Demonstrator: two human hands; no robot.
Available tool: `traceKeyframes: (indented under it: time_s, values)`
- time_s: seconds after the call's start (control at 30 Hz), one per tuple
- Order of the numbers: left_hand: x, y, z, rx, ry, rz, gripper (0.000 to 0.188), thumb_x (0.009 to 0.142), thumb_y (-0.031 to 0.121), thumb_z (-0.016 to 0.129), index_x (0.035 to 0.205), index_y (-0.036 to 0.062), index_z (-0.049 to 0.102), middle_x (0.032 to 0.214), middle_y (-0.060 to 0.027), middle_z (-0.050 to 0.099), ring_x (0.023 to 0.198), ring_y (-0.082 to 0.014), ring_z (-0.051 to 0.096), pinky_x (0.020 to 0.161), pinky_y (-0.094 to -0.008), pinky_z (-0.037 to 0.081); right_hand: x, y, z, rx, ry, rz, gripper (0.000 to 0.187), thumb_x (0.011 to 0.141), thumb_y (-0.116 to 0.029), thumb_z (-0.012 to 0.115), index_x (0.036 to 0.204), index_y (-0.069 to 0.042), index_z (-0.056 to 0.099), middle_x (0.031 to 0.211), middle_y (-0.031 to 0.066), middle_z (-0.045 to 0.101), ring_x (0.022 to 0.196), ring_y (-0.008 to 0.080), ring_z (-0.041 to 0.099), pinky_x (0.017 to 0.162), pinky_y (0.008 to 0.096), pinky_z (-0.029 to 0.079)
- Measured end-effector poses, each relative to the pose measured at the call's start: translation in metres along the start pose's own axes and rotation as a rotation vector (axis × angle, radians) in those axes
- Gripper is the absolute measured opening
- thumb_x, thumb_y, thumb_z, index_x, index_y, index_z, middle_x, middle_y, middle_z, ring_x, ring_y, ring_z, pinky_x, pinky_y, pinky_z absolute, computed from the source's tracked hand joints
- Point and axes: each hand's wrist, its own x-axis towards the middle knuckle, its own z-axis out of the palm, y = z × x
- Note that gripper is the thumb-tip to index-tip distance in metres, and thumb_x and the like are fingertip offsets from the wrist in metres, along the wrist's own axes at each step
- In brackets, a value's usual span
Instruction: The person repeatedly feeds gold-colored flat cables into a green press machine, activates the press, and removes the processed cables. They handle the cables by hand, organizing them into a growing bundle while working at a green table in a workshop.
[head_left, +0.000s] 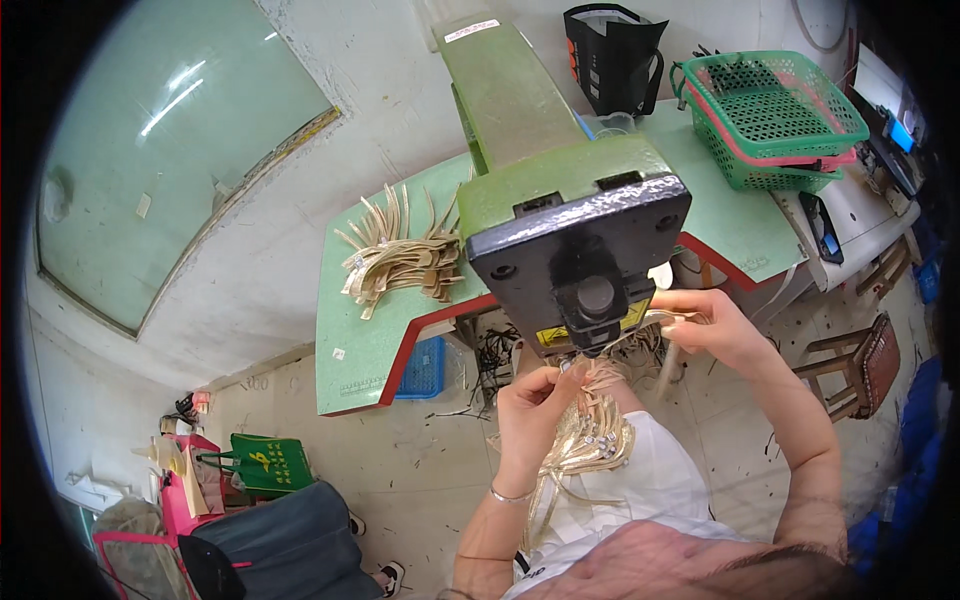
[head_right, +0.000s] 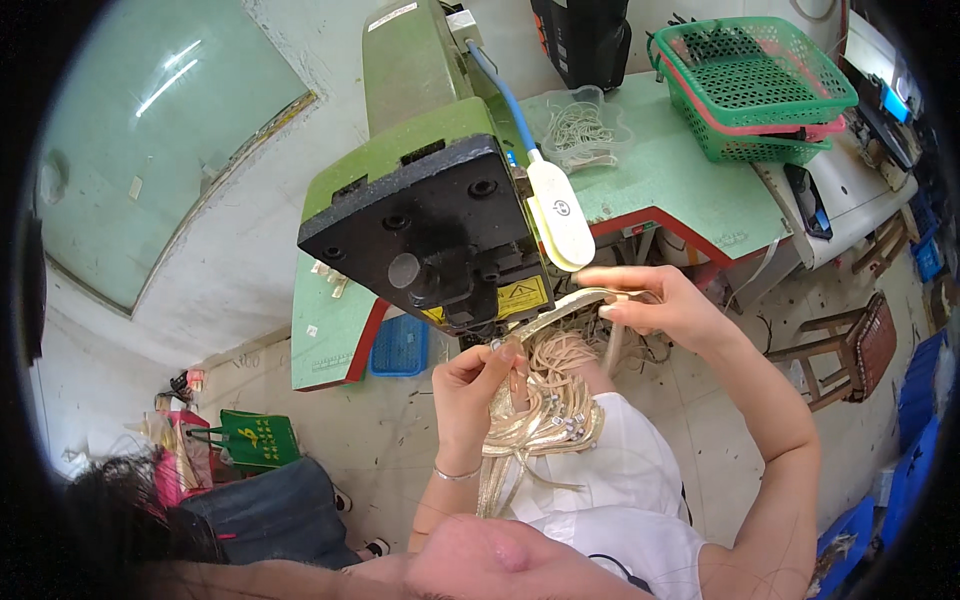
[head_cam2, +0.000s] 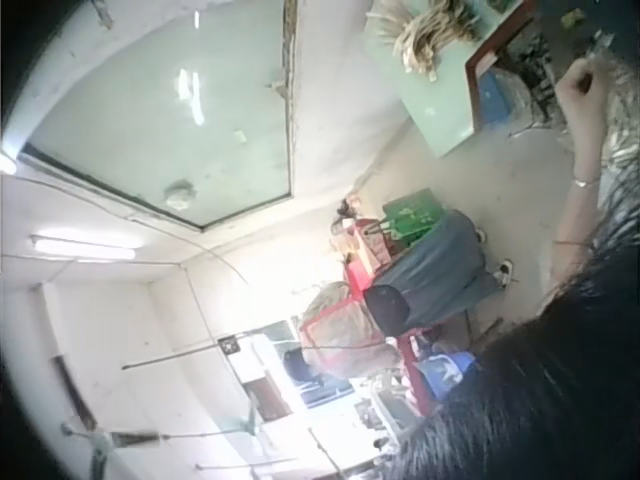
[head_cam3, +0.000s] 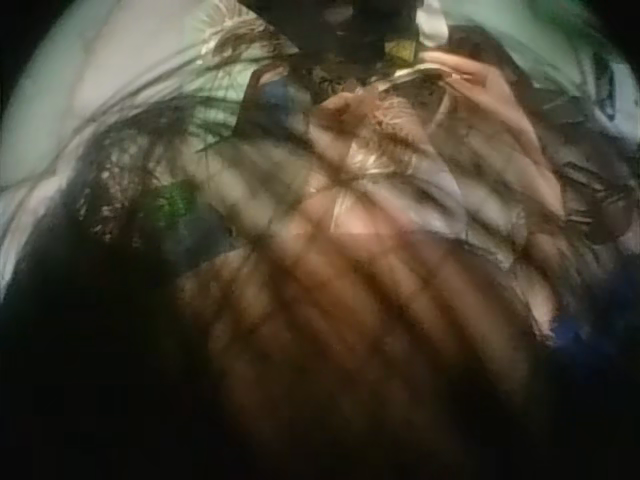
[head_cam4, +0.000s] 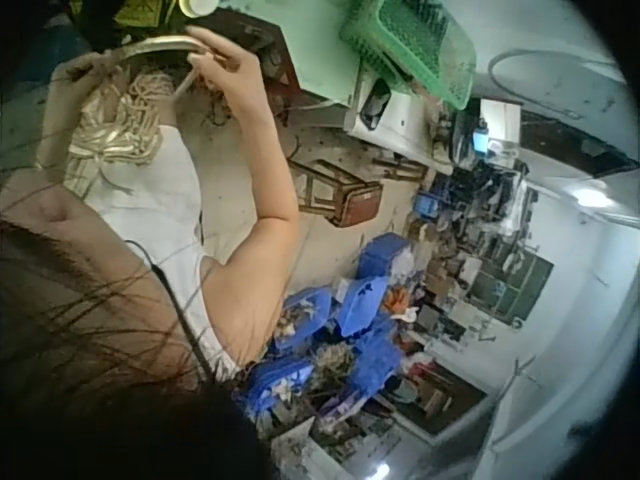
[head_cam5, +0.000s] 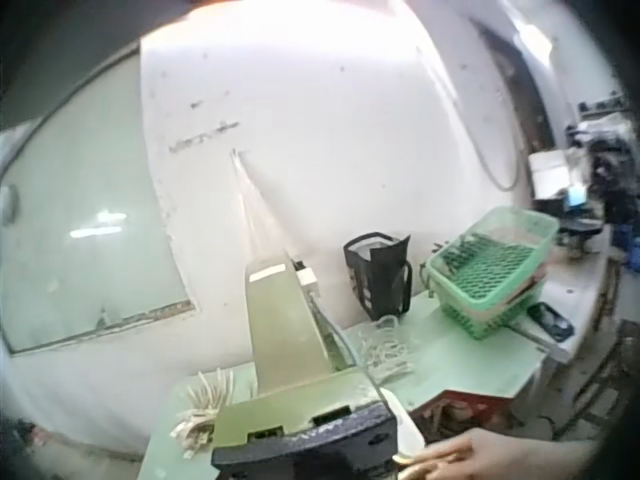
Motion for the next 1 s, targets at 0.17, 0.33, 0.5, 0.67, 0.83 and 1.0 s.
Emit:
traceKeyframes:
  time_s: [0.17, 0.33, 0.5, 0.67, 0.83, 1.0]
  values:
    - [-0.012, -0.004, -0.005, -0.012, 0.092, 0.020, 0.018, 0.086, 0.011, 0.064, 0.076, -0.0032, 0.066, 0.070, -0.0023, 0.063, 0.063, -0.0028, 0.051, 0.056, -0.0167, 0.037, 0.006, 0.008, 0.001, -0.388, 0.040, -0.218, 0.019, 0.089, -0.014, 0.057, 0.093, 0.004, 0.062, 0.072, -0.0017, 0.045, 0.063, 0.0053, 0.039, 0.056, 0.0224, 0.033]
    - [-0.027, 0.000, -0.013, -0.121, 0.207, 0.061, 0.018, 0.086, 0.010, 0.062, 0.074, -0.0035, 0.064, 0.065, -0.0047, 0.061, 0.052, -0.0066, 0.048, 0.050, -0.0203, 0.036, 0.010, -0.007, 0.021, -0.338, -0.081, -0.171, 0.016, 0.090, -0.012, 0.055, 0.085, 0.003, 0.059, 0.072, 0.0009, 0.047, 0.065, 0.0116, 0.043, 0.060, 0.0265, 0.038]
    - [-0.044, -0.008, -0.039, -0.224, 0.285, 0.024, 0.020, 0.088, 0.012, 0.060, 0.077, -0.0043, 0.064, 0.062, -0.0040, 0.058, 0.052, -0.0067, 0.048, 0.050, -0.0202, 0.036, 0.014, -0.005, 0.041, -0.422, -0.066, -0.237, 0.015, 0.085, -0.012, 0.062, 0.088, 0.002, 0.064, 0.071, 0.0048, 0.058, 0.062, 0.0088, 0.048, 0.056, 0.0261, 0.040]
    - [-0.048, -0.015, -0.057, -0.299, 0.319, -0.076, 0.019, 0.089, 0.013, 0.058, 0.083, -0.0041, 0.063, 0.065, -0.0047, 0.059, 0.056, -0.0078, 0.051, 0.053, -0.0207, 0.038, 0.019, -0.001, 0.051, -0.499, -0.060, -0.225, 0.017, 0.080, -0.012, 0.065, 0.090, 0.001, 0.066, 0.068, 0.0046, 0.062, 0.058, 0.0045, 0.048, 0.053, 0.0236, 0.041]
    - [-0.017, -0.010, -0.039, 0.132, 0.393, 0.265, 0.018, 0.092, 0.013, 0.053, 0.090, -0.0016, 0.062, 0.073, -0.0043, 0.062, 0.067, -0.0094, 0.054, 0.059, -0.0242, 0.041, 0.032, 0.007, 0.058, -0.361, -0.032, -0.217, 0.016, 0.080, -0.014, 0.066, 0.085, 0.001, 0.067, 0.066, 0.0040, 0.063, 0.058, 0.0038, 0.047, 0.053, 0.0248, 0.041]
    - [0.012, 0.006, -0.027, 0.750, -0.061, 0.429, 0.013, 0.088, 0.011, 0.059, 0.085, -0.0002, 0.063, 0.073, -0.0021, 0.061, 0.072, -0.0080, 0.055, 0.062, -0.0229, 0.042, 0.041, -0.002, 0.036, -0.562, -0.057, -0.078, 0.033, 0.076, -0.030, 0.071, 0.072, 0.002, 0.066, 0.056, 0.0018, 0.056, 0.054, 0.0047, 0.044, 0.049, 0.0265, 0.039]
